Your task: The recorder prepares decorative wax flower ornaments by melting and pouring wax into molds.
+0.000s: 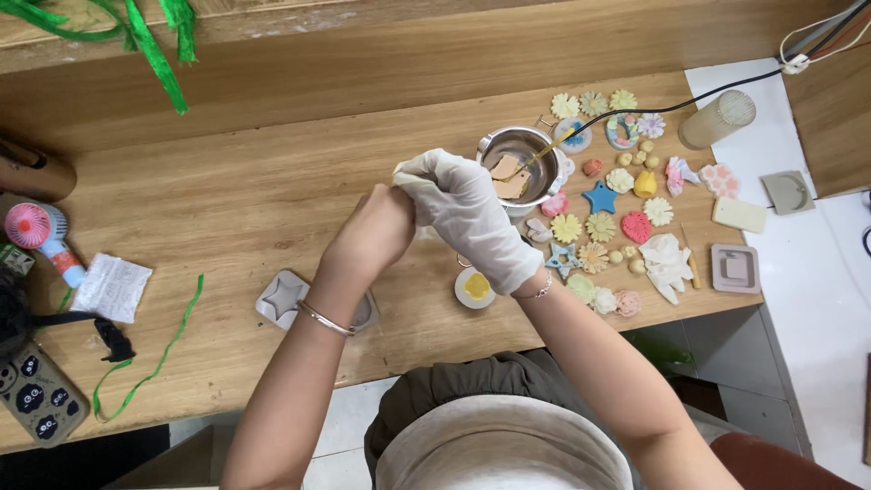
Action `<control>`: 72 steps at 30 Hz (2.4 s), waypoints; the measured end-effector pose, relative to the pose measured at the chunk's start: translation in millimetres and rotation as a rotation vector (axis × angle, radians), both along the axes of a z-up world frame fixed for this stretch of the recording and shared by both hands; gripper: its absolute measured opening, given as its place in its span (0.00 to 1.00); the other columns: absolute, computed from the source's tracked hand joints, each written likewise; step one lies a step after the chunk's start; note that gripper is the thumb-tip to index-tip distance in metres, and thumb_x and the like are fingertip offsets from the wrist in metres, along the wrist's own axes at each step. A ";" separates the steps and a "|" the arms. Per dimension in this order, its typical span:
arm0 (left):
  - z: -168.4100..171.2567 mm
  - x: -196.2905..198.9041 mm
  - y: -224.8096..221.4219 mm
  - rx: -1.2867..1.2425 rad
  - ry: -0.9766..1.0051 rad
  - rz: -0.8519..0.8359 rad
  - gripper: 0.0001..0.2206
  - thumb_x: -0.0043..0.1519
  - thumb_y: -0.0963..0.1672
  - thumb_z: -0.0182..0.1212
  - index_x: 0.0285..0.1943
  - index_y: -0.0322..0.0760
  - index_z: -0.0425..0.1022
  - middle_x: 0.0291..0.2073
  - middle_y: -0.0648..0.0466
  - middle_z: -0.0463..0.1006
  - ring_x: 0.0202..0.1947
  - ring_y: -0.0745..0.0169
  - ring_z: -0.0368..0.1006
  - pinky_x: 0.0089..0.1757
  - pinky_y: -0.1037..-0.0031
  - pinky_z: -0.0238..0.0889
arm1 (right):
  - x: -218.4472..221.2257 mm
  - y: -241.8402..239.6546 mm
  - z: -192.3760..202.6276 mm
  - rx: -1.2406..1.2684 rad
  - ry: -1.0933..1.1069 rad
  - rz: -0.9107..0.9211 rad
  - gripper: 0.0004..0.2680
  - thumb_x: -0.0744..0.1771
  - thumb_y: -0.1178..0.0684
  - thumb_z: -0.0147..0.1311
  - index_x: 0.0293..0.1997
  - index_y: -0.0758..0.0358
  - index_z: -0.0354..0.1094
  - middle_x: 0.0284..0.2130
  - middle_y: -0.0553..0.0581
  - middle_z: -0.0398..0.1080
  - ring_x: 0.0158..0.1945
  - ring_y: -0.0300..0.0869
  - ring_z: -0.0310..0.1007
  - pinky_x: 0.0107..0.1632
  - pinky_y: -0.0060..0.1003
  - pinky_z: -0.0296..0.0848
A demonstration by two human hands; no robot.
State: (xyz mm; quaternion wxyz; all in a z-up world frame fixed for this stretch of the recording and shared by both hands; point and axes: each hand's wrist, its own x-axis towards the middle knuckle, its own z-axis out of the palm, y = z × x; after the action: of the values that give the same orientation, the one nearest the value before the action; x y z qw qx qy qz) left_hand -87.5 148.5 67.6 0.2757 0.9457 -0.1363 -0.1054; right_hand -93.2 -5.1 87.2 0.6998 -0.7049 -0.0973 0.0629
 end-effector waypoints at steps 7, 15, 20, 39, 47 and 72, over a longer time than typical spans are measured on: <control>-21.6 -16.4 8.6 -0.409 0.216 0.491 0.14 0.69 0.45 0.51 0.49 0.26 0.78 0.36 0.36 0.83 0.39 0.49 0.82 0.44 0.61 0.72 | -28.4 -27.7 0.9 -0.024 -0.096 -0.091 0.08 0.72 0.54 0.54 0.56 0.64 0.70 0.39 0.45 0.74 0.39 0.28 0.68 0.43 0.26 0.71; -83.1 -74.4 -37.8 -1.248 0.525 0.752 0.19 0.74 0.46 0.45 0.64 0.29 0.75 0.50 0.55 0.78 0.45 0.66 0.70 0.44 0.75 0.66 | -64.7 -25.9 -69.1 -0.597 -0.594 -0.100 0.06 0.67 0.58 0.62 0.46 0.60 0.69 0.35 0.55 0.70 0.40 0.46 0.71 0.42 0.37 0.70; -72.1 -88.9 -49.1 -0.854 0.110 0.680 0.15 0.70 0.42 0.51 0.62 0.28 0.74 0.45 0.48 0.84 0.41 0.66 0.81 0.42 0.73 0.74 | -69.0 -30.3 -67.4 -0.375 -0.525 -0.073 0.06 0.68 0.60 0.58 0.46 0.62 0.67 0.37 0.56 0.71 0.40 0.45 0.72 0.44 0.35 0.71; -113.6 -69.4 -53.6 -1.853 0.469 1.054 0.16 0.65 0.47 0.58 0.60 0.39 0.72 0.49 0.58 0.78 0.47 0.67 0.75 0.45 0.71 0.73 | -76.3 -16.9 -63.7 -0.174 0.164 0.101 0.05 0.65 0.60 0.54 0.43 0.59 0.70 0.24 0.43 0.66 0.28 0.27 0.62 0.31 0.27 0.67; -103.1 -71.0 -75.6 -1.259 -0.140 0.725 0.24 0.70 0.46 0.52 0.74 0.32 0.60 0.68 0.50 0.69 0.64 0.66 0.68 0.61 0.71 0.59 | -77.3 -26.9 -79.2 -0.274 -0.157 -0.075 0.05 0.62 0.64 0.57 0.33 0.59 0.67 0.21 0.50 0.64 0.27 0.38 0.62 0.31 0.35 0.65; -47.9 -56.4 -51.2 -2.080 0.420 0.254 0.22 0.73 0.49 0.53 0.75 0.40 0.62 0.68 0.51 0.73 0.49 0.69 0.69 0.50 0.76 0.66 | -70.4 -26.0 -47.2 -0.466 -0.594 -0.046 0.10 0.59 0.60 0.62 0.39 0.55 0.69 0.38 0.53 0.70 0.50 0.50 0.67 0.54 0.42 0.69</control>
State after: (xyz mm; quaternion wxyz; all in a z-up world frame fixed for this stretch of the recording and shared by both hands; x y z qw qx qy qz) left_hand -143.9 97.3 19.7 0.9739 0.2162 -0.0094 -0.0684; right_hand -163.6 -31.1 40.0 0.4632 -0.8347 -0.2630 -0.1396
